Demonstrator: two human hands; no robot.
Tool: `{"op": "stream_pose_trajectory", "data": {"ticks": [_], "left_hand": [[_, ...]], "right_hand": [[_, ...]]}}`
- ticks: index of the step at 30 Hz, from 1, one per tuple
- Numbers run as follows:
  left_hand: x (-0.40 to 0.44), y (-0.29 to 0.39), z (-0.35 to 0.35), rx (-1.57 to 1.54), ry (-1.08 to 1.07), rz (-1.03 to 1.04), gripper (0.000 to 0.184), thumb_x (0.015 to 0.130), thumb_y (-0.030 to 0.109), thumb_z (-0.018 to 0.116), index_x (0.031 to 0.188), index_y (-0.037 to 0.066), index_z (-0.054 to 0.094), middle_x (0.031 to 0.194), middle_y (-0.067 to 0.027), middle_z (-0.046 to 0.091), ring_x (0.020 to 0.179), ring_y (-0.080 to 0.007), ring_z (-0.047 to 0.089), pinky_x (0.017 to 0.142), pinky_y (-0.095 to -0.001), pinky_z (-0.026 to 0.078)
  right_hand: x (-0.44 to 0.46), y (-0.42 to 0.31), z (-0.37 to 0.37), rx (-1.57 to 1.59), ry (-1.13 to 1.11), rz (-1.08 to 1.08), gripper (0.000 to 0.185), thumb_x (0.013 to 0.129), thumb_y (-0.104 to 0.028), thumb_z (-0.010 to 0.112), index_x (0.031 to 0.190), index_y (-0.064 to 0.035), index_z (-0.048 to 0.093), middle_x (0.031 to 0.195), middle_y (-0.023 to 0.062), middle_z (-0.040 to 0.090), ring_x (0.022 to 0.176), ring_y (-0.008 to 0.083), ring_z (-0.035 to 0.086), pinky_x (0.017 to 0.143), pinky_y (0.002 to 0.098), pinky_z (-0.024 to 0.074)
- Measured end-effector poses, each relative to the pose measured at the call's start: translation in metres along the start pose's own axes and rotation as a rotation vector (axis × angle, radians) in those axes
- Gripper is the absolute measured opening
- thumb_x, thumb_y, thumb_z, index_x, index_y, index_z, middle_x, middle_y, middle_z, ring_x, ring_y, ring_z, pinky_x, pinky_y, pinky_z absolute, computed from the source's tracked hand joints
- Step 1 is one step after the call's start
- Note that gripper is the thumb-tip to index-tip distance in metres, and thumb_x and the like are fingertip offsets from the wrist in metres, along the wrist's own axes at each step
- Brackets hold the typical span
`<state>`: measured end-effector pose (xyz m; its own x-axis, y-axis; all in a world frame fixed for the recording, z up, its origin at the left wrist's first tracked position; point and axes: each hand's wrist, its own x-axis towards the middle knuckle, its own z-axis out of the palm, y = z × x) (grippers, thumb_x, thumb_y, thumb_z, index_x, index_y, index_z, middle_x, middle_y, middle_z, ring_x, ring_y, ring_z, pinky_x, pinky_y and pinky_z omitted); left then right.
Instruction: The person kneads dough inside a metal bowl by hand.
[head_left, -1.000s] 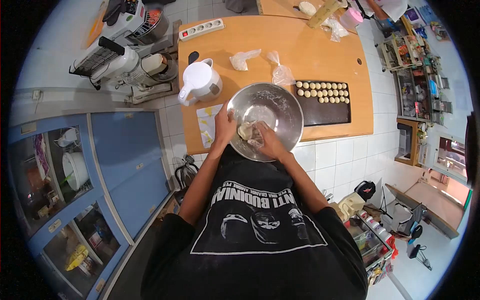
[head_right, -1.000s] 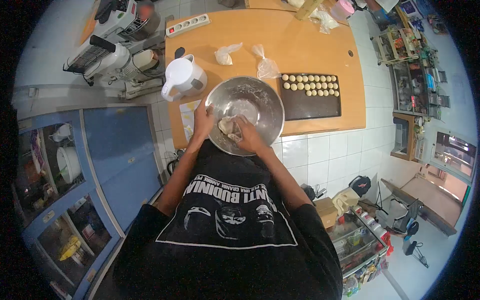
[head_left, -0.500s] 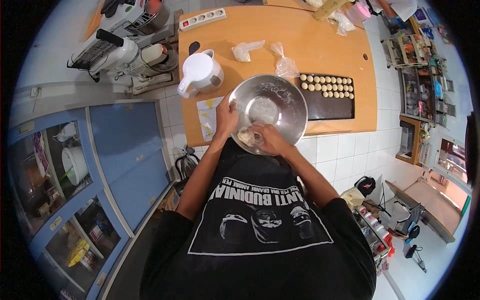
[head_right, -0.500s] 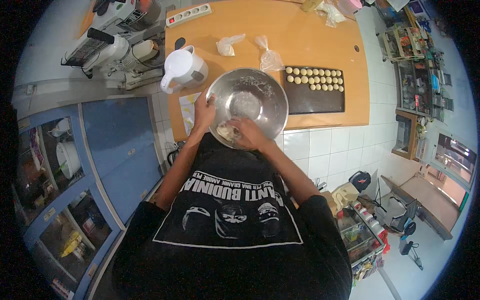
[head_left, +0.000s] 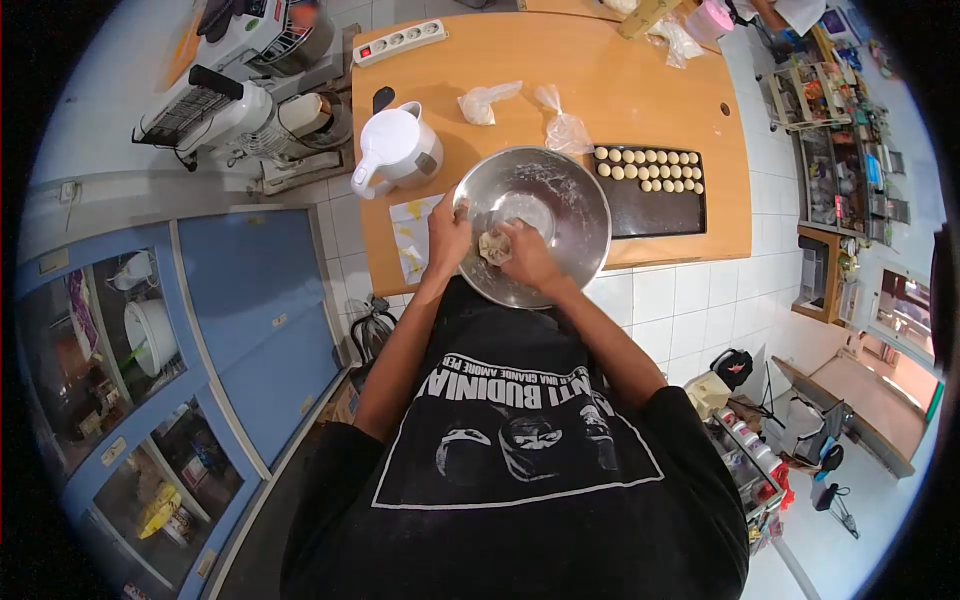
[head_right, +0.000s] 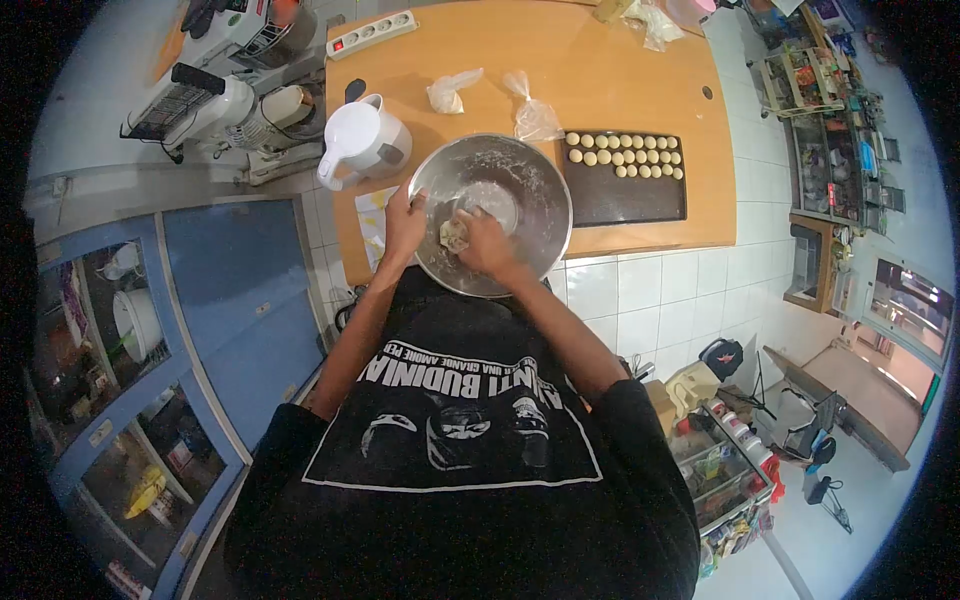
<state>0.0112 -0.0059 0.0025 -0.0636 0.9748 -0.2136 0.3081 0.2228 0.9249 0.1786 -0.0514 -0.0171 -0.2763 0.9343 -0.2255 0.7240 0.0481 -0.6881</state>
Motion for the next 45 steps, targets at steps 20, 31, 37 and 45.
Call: {"op": "stream_pose_trajectory", "data": {"ticks": [20,31,37,45], "left_hand": [[0.0,-0.009,0.003,0.008,0.009,0.022,0.037,0.096,-0.002,0.053,0.132,0.001,0.058,0.118,-0.0267,0.067,0.113,-0.0426,0.064,0.094,-0.0424,0.048],[-0.011,-0.005,0.002,-0.05,0.005,0.052,0.043,0.097,-0.003,0.05,0.139,0.001,0.052,0.122,-0.0266,0.065,0.115,-0.0392,0.064,0.097,-0.0402,0.047],[-0.005,-0.012,0.004,-0.002,-0.006,0.045,0.043,0.097,-0.002,0.051,0.14,0.0,0.05,0.126,-0.0252,0.064,0.118,-0.034,0.061,0.099,-0.0383,0.045],[-0.005,0.002,-0.002,0.0,-0.035,0.047,0.042,0.096,-0.005,0.048,0.138,0.003,0.052,0.123,-0.0271,0.065,0.12,-0.0394,0.061,0.097,-0.0397,0.047]], "right_hand": [[0.008,-0.001,0.012,-0.328,0.125,0.007,0.049,0.067,-0.005,0.076,0.114,-0.0075,0.065,0.125,0.0223,0.052,0.114,0.0435,0.055,0.087,0.0487,0.0547],[0.008,0.001,-0.032,-0.123,0.427,0.178,0.051,0.075,0.001,0.068,0.126,0.0021,0.061,0.131,0.028,0.053,0.126,0.0444,0.05,0.11,0.0462,0.041],[0.025,0.01,0.008,-0.28,0.299,-0.061,0.052,0.074,-0.001,0.068,0.126,-0.0043,0.062,0.13,0.023,0.057,0.12,0.0431,0.055,0.105,0.0446,0.0454],[-0.021,0.029,-0.025,-0.1,-0.115,-0.223,0.051,0.068,-0.002,0.071,0.119,-0.0063,0.066,0.125,0.0167,0.063,0.114,0.0381,0.061,0.095,0.0449,0.0516]]}}
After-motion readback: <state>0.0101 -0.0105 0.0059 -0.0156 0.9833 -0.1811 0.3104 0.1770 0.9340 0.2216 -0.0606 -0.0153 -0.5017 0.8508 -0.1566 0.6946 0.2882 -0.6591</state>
